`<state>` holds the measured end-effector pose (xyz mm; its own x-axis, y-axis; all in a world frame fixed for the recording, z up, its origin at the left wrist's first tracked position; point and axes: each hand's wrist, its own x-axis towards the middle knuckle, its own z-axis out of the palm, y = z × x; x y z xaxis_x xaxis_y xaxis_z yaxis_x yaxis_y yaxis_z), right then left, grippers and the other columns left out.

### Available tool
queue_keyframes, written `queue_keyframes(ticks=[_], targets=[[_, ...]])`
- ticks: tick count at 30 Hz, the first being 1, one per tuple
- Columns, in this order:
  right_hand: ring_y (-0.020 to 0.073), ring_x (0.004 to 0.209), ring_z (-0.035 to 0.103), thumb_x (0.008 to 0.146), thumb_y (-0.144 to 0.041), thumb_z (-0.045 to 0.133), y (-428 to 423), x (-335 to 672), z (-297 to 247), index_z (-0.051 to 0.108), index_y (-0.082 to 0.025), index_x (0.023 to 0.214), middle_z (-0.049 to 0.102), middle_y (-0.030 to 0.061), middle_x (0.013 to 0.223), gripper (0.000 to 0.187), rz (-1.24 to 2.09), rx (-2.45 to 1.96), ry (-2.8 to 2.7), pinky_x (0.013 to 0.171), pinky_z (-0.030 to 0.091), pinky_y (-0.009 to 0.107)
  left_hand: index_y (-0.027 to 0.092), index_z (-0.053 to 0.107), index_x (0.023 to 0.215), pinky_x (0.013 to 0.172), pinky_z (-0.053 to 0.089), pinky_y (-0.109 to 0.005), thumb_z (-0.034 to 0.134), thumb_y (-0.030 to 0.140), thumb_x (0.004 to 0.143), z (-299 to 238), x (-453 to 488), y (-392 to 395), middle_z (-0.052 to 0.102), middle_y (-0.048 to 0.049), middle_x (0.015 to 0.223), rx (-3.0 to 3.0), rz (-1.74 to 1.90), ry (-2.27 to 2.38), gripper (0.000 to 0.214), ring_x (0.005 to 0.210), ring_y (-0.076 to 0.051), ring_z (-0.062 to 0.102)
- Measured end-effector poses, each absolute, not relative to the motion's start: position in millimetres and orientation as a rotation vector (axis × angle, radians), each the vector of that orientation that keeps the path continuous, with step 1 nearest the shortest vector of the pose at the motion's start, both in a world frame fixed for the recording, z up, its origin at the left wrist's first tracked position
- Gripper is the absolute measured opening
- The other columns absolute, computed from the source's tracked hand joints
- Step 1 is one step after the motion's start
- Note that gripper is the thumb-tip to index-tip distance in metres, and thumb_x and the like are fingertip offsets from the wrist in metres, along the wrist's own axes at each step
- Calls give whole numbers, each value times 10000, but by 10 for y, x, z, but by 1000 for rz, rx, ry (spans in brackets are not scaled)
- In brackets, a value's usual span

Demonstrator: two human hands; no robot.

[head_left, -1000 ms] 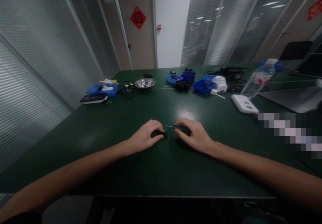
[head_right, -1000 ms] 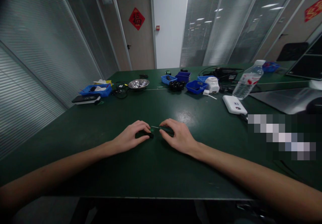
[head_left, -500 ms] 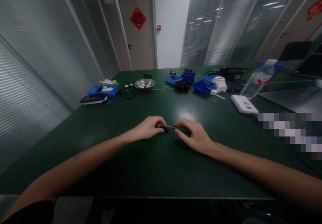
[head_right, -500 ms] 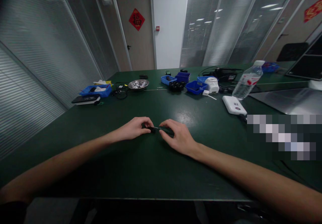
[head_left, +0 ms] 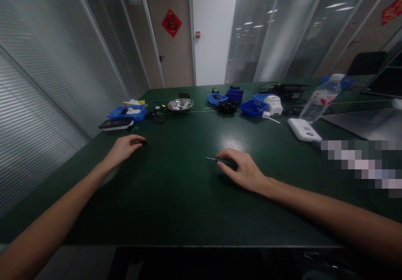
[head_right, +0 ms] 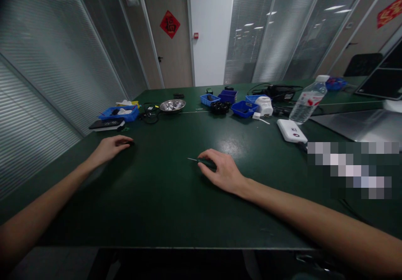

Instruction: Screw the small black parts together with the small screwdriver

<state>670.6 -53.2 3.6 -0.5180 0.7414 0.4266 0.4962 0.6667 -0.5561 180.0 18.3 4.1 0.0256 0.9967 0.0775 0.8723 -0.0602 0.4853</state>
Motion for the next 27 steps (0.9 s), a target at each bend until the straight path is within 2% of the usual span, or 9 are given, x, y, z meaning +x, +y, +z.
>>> queue_keyframes(ticks=[4,8,13,20,27], targets=[[184,845,659,1002,-316,602,-524,6703,24,668,-201,1116,708,55,1028,175,463,-947,-2237,725,528,322,205,756,1177,977,508,-313,696,284,866,80,1309,230,754,-28,1210,2059,544,2136,326,1088,-244,693],[187,840,663,1009,-332,597,-509,6717,11,666,-197,1110,709,55,1005,183,464,-912,-2260,733,529,332,166,738,1206,1005,480,-310,693,175,879,122,1134,219,744,-21,1225,2062,519,2212,331,1117,-228,670],[187,845,665,1009,-324,595,-503,6723,6,664,-195,1121,707,54,1007,184,467,-905,-2273,742,532,331,146,744,1200,991,470,-284,713,120,860,105,1106,233,742,-19,1213,2055,418,2244,343,1107,-219,664],[180,836,662,1011,-330,598,-515,6715,3,661,-196,1125,706,52,1007,187,461,-899,-2272,719,529,317,128,753,1189,946,470,-262,703,171,895,111,1072,257,739,-29,1215,2033,372,2242,301,1072,-214,657],[190,842,665,1016,-343,584,-512,6724,20,657,-198,1134,709,60,1010,201,461,-890,-2295,734,535,334,174,785,1115,904,459,-225,732,179,886,167,1143,198,771,29,1105,1949,541,2262,235,1028,-193,664]])
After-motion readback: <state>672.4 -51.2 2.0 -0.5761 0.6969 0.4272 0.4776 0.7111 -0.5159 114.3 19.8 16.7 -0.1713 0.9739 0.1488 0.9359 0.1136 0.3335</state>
